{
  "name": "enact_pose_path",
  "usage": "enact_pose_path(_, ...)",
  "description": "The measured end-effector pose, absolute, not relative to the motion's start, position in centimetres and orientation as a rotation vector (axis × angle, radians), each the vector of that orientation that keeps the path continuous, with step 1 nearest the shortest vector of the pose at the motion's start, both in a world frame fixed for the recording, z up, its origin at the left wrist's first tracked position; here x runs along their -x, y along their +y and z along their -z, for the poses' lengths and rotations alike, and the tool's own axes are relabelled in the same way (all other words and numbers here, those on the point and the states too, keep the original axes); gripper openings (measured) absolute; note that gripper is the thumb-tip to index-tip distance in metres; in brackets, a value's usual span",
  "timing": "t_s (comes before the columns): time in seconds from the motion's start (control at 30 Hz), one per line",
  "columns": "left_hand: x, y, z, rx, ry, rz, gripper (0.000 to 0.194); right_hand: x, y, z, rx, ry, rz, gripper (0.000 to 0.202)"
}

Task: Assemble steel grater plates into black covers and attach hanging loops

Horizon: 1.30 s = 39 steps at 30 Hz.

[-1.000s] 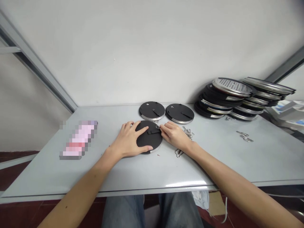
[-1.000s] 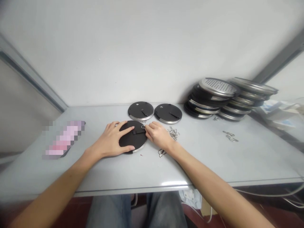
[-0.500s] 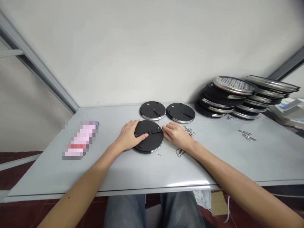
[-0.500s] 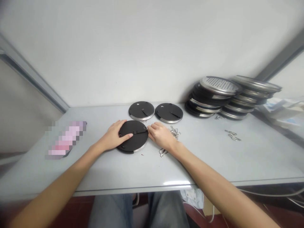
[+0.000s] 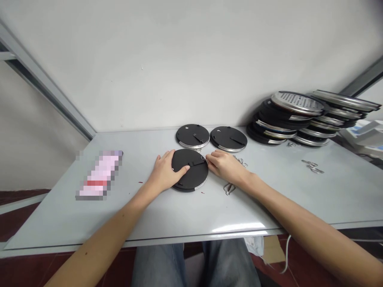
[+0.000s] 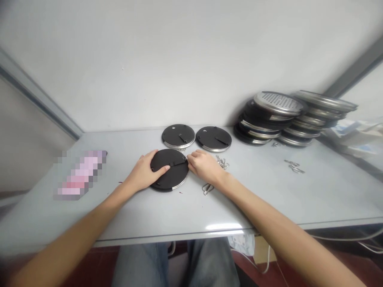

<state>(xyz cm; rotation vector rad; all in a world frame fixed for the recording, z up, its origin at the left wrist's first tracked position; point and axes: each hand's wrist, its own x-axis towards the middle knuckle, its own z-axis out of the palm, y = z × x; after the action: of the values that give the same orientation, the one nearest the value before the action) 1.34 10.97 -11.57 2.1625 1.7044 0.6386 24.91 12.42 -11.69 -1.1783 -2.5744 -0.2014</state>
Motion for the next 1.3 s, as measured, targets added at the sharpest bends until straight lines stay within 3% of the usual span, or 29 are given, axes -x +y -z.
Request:
enact_pose_path(0.37,-1.7,10.9,11.3,-2.163,1.754,-0.649,0.053,-24.3,12.1,10.9,1.274,-2.574,0.148,0.026)
enact_pose_path(0.8,-2.0,11.0,11.3,-2.124,1.774,-0.642,0.057,-23.1,12.0,9.2,1.381,-2.826,0.330,0.022)
enact_pose_path(1.13,-1.9,10.9,11.1,-2.118,1.750,-0.682,0.053,-24.7,12.3,11.0,1.355,-2.599,0.095,0.025)
enact_pose_path(1.3,-1.9,10.9,11.3,-2.098,1.773,-0.698,0.063,-25.5,12.3,12.8,1.266,-2.530,0.104,0.026)
